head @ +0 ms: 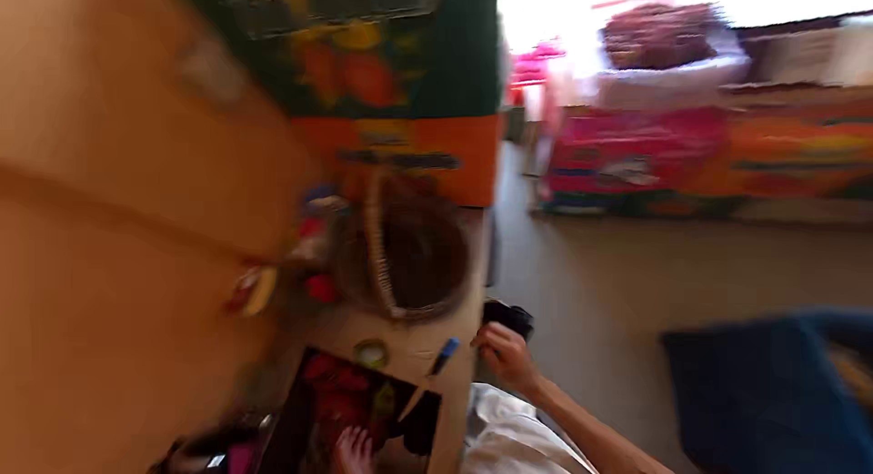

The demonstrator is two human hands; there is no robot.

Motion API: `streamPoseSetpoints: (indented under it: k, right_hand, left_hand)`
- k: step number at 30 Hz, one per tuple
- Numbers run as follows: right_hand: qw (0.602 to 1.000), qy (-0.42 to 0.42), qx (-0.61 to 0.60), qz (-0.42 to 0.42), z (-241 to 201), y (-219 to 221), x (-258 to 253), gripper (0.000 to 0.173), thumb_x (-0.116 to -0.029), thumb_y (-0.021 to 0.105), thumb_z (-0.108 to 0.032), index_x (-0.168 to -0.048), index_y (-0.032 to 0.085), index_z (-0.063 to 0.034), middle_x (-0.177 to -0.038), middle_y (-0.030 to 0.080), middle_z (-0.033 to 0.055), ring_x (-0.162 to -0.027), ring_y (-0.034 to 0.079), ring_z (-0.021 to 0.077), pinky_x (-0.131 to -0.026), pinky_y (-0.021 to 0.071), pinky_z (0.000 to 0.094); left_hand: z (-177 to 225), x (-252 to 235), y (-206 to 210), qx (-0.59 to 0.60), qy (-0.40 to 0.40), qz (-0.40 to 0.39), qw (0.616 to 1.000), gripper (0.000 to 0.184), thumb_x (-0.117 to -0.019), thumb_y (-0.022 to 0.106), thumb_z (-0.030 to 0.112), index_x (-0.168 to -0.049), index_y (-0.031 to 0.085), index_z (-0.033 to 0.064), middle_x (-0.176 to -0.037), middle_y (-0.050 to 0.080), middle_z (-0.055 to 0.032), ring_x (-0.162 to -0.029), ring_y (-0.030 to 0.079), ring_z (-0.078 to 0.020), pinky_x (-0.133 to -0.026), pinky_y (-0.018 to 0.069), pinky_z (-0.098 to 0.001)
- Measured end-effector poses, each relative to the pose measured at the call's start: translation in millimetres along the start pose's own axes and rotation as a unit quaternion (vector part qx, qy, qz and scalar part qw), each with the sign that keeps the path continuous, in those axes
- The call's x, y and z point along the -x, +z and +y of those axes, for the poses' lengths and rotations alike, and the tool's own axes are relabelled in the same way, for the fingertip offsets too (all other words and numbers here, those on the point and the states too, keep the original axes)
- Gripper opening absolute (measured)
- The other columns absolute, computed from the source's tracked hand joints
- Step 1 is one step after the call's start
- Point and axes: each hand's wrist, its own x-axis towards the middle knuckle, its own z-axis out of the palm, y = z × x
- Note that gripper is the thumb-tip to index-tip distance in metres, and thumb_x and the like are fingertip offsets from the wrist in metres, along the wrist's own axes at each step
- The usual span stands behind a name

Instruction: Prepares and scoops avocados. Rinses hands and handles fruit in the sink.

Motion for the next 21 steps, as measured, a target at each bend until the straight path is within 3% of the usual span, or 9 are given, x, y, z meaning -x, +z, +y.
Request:
streamPoseSetpoints:
  k: [2, 4, 6, 8, 11, 13, 15, 18, 21]
  right_hand:
    - [0.996, 0.034, -0.024, -0.073, -13.0, 42.8, -77.1, 0.027, -0.0977, 0.048, -0.004, -0.105, 0.074, -0.0014, -0.106, 0.072, 0.0157, -0.102, 0.070, 0.0272, -0.090, 0.0579, 0.0455]
    - [0.983, 0.112, 0.032, -0.145, -20.7, 80.4, -148.3, 0.031, -0.1016, 0.047, -0.008, -0.122, 0.071, -0.0037, -0.127, 0.066, 0.0180, -0.117, 0.066, 0.0316, -0.101, 0.0530, 0.0495]
    - [0.964, 0.206, 0.100, -0.132, -18.7, 105.7, -211.1, 0.040, -0.1000, 0.057, -0.017, -0.138, 0.061, -0.0064, -0.144, 0.054, 0.0229, -0.127, 0.058, 0.0422, -0.103, 0.0489, 0.0594]
    - [0.957, 0.244, 0.129, -0.091, 4.5, 127.9, -255.1, 0.068, -0.0929, 0.073, -0.027, -0.152, 0.046, -0.0066, -0.154, 0.041, 0.0303, -0.133, 0.048, 0.0524, -0.103, 0.0446, 0.0682]
    - [0.953, 0.206, 0.167, -0.147, 48.8, 167.8, -294.6, 0.098, -0.0812, 0.085, -0.037, -0.160, 0.032, -0.0108, -0.162, 0.023, 0.0332, -0.144, 0.033, 0.0565, -0.108, 0.0377, 0.0718]
    - [0.920, 0.178, 0.231, -0.263, 41.6, 168.4, -309.8, 0.097, -0.0859, 0.082, -0.042, -0.162, 0.029, -0.0139, -0.165, 0.017, 0.0327, -0.148, 0.027, 0.0543, -0.115, 0.0337, 0.0656]
    - [0.914, 0.162, 0.245, -0.280, 44.4, 163.0, -314.6, 0.092, -0.0848, 0.081, -0.046, -0.159, 0.036, -0.0154, -0.163, 0.024, 0.0313, -0.147, 0.033, 0.0495, -0.116, 0.0367, 0.0606]
    - [0.963, 0.191, 0.104, -0.161, 38.1, 121.4, -292.0, 0.080, -0.0787, 0.087, -0.040, -0.145, 0.055, -0.0080, -0.144, 0.055, 0.0261, -0.135, 0.053, 0.0402, -0.113, 0.0424, 0.0564]
    - [0.961, 0.246, -0.017, -0.126, 2.2, 49.4, -209.7, 0.080, -0.0837, 0.079, -0.040, -0.150, 0.047, -0.0095, -0.142, 0.053, 0.0270, -0.126, 0.057, 0.0386, -0.098, 0.0528, 0.0568]
  left_hand:
    - [15.6, 13.3, 35.6, 0.021, -0.009, 0.018, 1.000, 0.040, -0.1095, 0.035, 0.024, -0.137, 0.049, -0.0014, -0.117, 0.062, -0.0188, -0.093, 0.062, -0.0241, -0.082, 0.0515, -0.0422]
    - [18.2, 23.5, 47.9, 0.039, 0.009, -0.014, 0.999, 0.042, -0.1116, 0.030, 0.026, -0.128, 0.054, -0.0036, -0.103, 0.064, -0.0153, -0.082, 0.063, -0.0203, -0.073, 0.0535, -0.0370]
    - [22.9, 35.2, 53.9, 0.054, 0.010, -0.049, 0.997, 0.062, -0.1126, 0.016, 0.039, -0.118, 0.060, -0.0035, -0.094, 0.068, -0.0121, -0.077, 0.066, -0.0184, -0.069, 0.0549, -0.0339]
    - [25.0, 48.4, 51.4, 0.060, 0.007, -0.074, 0.995, 0.082, -0.1086, 0.000, 0.049, -0.107, 0.063, -0.0038, -0.092, 0.070, -0.0120, -0.078, 0.067, -0.0190, -0.072, 0.0555, -0.0341]
    - [16.3, 57.4, 39.2, 0.062, 0.004, -0.053, 0.997, 0.074, -0.1118, 0.007, 0.040, -0.105, 0.065, -0.0053, -0.094, 0.071, -0.0131, -0.079, 0.067, -0.0179, -0.073, 0.0554, -0.0326]
    - [8.9, 54.4, 32.6, 0.057, 0.005, -0.058, 0.997, 0.057, -0.1130, 0.018, 0.029, -0.118, 0.062, -0.0058, -0.100, 0.069, -0.0140, -0.081, 0.066, -0.0182, -0.072, 0.0547, -0.0331]
    - [3.9, 49.9, 29.3, 0.043, 0.022, -0.076, 0.996, 0.040, -0.1114, 0.029, 0.019, -0.130, 0.056, -0.0047, -0.103, 0.067, -0.0141, -0.081, 0.066, -0.0175, -0.070, 0.0553, -0.0323]
    - [13.0, 44.4, 24.6, 0.041, 0.058, -0.081, 0.994, 0.034, -0.1041, 0.048, 0.006, -0.136, 0.052, -0.0057, -0.109, 0.067, -0.0179, -0.086, 0.068, -0.0190, -0.074, 0.0572, -0.0334]
    - [22.7, 48.2, 27.8, 0.134, 0.050, -0.048, 0.988, 0.029, -0.0998, 0.044, -0.002, -0.125, 0.057, -0.0067, -0.105, 0.067, -0.0148, -0.088, 0.068, -0.0189, -0.079, 0.0584, -0.0350]
